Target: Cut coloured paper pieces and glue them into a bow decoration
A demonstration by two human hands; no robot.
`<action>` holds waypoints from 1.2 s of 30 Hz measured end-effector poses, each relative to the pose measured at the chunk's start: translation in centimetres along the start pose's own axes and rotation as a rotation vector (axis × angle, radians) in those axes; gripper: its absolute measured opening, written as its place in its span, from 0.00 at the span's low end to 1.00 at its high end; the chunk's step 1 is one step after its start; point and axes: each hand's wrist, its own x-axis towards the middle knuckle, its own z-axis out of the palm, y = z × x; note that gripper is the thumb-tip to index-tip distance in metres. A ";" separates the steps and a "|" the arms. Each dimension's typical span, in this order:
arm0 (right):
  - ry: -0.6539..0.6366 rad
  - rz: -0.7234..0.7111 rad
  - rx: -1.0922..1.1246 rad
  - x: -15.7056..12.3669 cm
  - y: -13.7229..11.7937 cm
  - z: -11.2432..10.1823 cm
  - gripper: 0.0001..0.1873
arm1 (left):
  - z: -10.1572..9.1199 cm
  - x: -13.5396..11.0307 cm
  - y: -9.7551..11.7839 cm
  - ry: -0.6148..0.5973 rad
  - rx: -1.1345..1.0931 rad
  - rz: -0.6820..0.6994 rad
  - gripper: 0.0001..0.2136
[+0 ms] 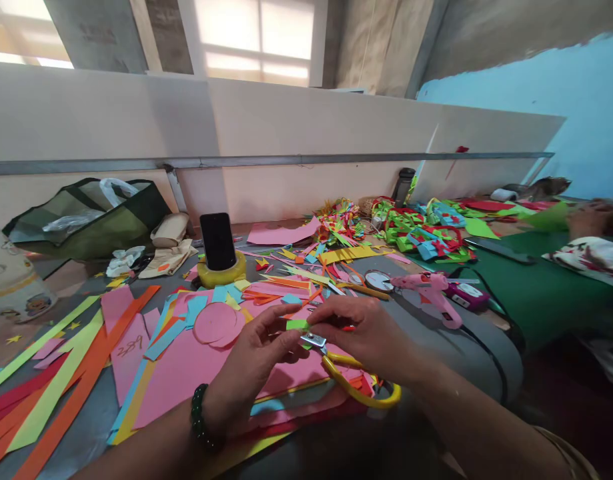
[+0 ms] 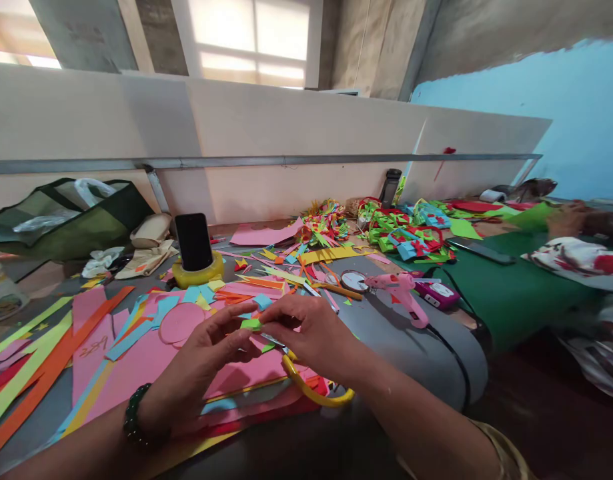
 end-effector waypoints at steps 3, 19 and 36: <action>-0.047 -0.021 0.008 0.0 -0.3 -0.3 0.10 | -0.3 0.3 -0.1 -0.031 0.093 0.023 0.11; -0.001 0.082 0.112 0.0 0.1 0.5 0.14 | 0.2 0.2 -0.2 -0.035 0.205 0.078 0.09; -0.204 0.195 -0.389 -3.2 3.1 -1.3 0.13 | -1.6 1.5 -0.4 0.133 -0.008 -0.049 0.24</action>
